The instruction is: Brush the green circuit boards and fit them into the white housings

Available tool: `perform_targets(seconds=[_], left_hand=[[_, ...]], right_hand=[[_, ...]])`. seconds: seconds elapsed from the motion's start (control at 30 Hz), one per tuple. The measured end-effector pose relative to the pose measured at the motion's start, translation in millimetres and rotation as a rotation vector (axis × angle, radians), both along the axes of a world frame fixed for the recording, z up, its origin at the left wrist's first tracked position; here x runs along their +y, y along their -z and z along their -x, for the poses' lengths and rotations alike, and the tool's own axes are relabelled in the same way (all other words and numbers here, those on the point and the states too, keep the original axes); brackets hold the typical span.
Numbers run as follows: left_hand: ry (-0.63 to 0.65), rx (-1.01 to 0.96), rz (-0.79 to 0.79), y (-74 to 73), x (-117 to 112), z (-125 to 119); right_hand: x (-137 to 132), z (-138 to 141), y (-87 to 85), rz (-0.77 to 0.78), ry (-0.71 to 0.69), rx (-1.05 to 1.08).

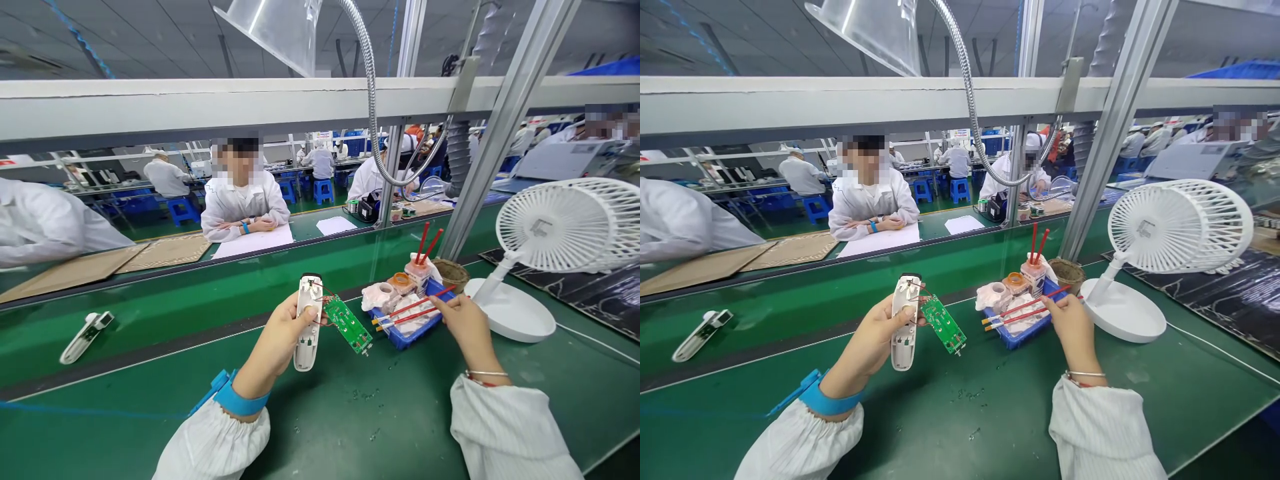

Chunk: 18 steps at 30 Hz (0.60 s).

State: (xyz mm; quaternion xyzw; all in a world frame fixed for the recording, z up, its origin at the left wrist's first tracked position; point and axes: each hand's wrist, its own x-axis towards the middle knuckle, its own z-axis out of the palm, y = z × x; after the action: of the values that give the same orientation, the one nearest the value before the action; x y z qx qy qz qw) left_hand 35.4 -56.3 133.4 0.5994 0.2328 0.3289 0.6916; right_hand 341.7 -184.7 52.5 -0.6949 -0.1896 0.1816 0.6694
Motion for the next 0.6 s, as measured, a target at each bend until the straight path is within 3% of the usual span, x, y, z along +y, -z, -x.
perform_targets(seconds=[0.1,0.23,0.3,0.37,0.47,0.6], left_hand=[[0.037,0.023,-0.024,5.6,-4.7,-4.1],[0.13,0.073,-0.086,20.8,-10.8,-17.8],[0.152,0.086,-0.139,28.2,-11.4,-23.6],[0.161,0.098,-0.176,32.8,-10.4,-26.7],[0.149,0.156,-0.235,35.0,-8.3,-27.3],[0.077,0.24,-0.326,38.4,-8.4,-27.5]], right_hand=[[5.1,41.2,-7.4,-0.084,-0.161,0.007],[10.2,107.2,-9.8,-0.096,-0.602,0.141],[9.8,123.7,-10.5,-0.132,-0.893,0.341],[8.3,126.4,-11.1,-0.19,-1.063,0.521],[6.3,119.1,-11.6,-0.24,-1.089,0.596],[6.9,118.5,-10.1,-0.214,-1.077,0.526]])
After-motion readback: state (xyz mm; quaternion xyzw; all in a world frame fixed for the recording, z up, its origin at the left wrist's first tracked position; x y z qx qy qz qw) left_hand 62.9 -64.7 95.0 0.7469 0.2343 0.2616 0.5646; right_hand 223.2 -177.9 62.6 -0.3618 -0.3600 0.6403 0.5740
